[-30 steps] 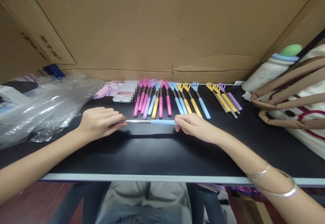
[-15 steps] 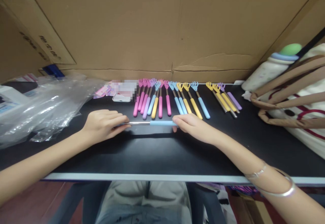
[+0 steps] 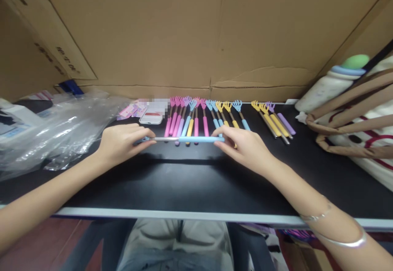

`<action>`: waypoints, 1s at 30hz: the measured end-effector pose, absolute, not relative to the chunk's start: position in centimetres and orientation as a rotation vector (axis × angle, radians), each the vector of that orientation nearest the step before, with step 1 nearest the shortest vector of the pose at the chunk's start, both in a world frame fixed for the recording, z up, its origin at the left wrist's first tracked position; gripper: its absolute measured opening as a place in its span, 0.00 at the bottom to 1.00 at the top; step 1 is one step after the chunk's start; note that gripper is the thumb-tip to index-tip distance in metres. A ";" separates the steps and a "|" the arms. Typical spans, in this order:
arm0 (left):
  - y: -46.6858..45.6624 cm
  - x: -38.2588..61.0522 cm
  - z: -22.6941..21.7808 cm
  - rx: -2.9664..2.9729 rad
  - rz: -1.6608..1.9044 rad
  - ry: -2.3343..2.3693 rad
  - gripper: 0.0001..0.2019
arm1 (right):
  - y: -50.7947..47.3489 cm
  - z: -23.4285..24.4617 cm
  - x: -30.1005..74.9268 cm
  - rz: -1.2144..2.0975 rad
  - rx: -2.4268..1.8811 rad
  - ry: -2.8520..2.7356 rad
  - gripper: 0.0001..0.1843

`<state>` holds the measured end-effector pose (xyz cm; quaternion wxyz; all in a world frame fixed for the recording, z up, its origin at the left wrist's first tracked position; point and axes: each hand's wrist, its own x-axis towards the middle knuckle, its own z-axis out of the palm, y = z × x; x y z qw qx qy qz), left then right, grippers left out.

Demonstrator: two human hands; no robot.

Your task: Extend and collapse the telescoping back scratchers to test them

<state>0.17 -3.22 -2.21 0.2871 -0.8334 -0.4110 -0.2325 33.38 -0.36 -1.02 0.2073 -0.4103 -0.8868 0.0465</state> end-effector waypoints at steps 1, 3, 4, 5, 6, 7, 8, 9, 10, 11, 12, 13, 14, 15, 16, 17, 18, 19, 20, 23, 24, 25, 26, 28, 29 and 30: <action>-3.2 0.1 -2.2 -2.228 -0.620 -1.101 0.14 | -0.3 -1.1 33.4 0.116 -1.122 -2.475 0.12; -3.1 -0.1 -2.3 -2.231 -0.617 -1.106 0.14 | -0.2 -1.3 33.4 0.114 -1.081 -2.481 0.11; -3.1 -0.1 -2.3 -2.235 -0.617 -1.111 0.14 | -0.1 -1.3 33.3 0.126 -1.061 -2.479 0.11; -3.0 -0.1 -2.4 -2.240 -0.619 -1.116 0.14 | -0.1 -1.3 33.2 0.150 -1.044 -2.478 0.11; -3.0 -0.1 -2.4 -2.247 -0.624 -1.122 0.13 | -0.1 -1.3 33.1 0.187 -1.030 -2.475 0.10; -3.1 -0.1 -2.5 -2.254 -0.631 -1.125 0.13 | -0.1 -1.3 33.0 0.243 -1.021 -2.468 0.10; -3.1 -0.1 -2.5 -2.262 -0.638 -1.128 0.13 | -0.2 -1.2 32.9 0.316 -1.016 -2.453 0.10; -3.1 -0.1 -2.5 -2.266 -0.645 -1.130 0.13 | -0.3 -1.1 32.8 0.404 -1.013 -2.429 0.10; -3.1 -0.1 -2.5 -2.268 -0.652 -1.129 0.13 | -0.4 -1.0 32.7 0.503 -1.011 -2.395 0.11; -3.2 0.0 -2.4 -2.269 -0.654 -1.125 0.13 | -0.5 -0.8 32.7 0.603 -1.007 -2.355 0.12; -3.2 0.0 -2.4 -2.267 -0.651 -1.118 0.13 | -0.6 -0.7 32.6 0.694 -1.002 -2.320 0.12; -3.3 0.0 -2.4 -2.264 -0.645 -1.107 0.13 | -0.6 -0.7 32.6 0.770 -0.998 -2.296 0.13; -3.3 0.1 -2.4 -2.262 -0.637 -1.091 0.13 | -0.7 -0.7 32.6 0.832 -0.995 -2.284 0.14; -3.4 0.1 -2.4 -2.261 -0.629 -1.070 0.14 | -0.7 -0.7 32.6 0.880 -0.994 -2.282 0.14; -3.4 0.2 -2.4 -2.263 -0.617 -1.048 0.14 | -0.8 -0.8 32.5 0.920 -0.993 -2.288 0.14; -3.4 0.2 -2.4 -2.264 -0.609 -1.027 0.14 | -0.8 -0.9 32.5 0.955 -0.991 -2.295 0.14; -3.5 0.2 -2.4 -2.266 -0.602 -1.011 0.14 | -0.8 -1.0 32.5 0.986 -0.989 -2.296 0.14; -3.5 0.3 -2.4 -2.267 -0.598 -0.997 0.15 | -0.8 -1.1 32.5 1.012 -0.989 -2.291 0.15; -3.5 0.3 -2.4 -2.268 -0.597 -0.990 0.15 | -0.8 -1.2 32.5 1.031 -0.994 -2.281 0.15; -3.6 0.4 -2.5 -2.270 -0.612 -0.978 0.15 | -0.9 -1.4 32.4 1.069 -1.006 -2.236 0.17; -3.6 0.5 -2.5 -2.273 -0.616 -0.973 0.15 | -0.9 -1.4 32.4 1.094 -1.000 -2.218 0.18; -3.6 0.5 -2.5 -2.274 -0.620 -0.966 0.14 | -1.0 -1.5 32.4 1.127 -0.987 -2.200 0.18; -3.7 0.6 -2.5 -2.273 -0.621 -0.959 0.14 | -1.0 -1.5 32.4 1.166 -0.969 -2.182 0.18; -3.8 0.7 -2.5 -2.269 -0.621 -0.938 0.14 | -1.1 -1.6 32.4 1.248 -0.944 -2.155 0.18; -3.8 0.7 -2.5 -2.267 -0.616 -0.929 0.14 | -1.1 -1.6 32.4 1.287 -0.940 -2.148 0.18; -3.9 0.7 -2.4 -2.267 -0.608 -0.919 0.14 | -1.1 -1.6 32.4 1.323 -0.940 -2.145 0.18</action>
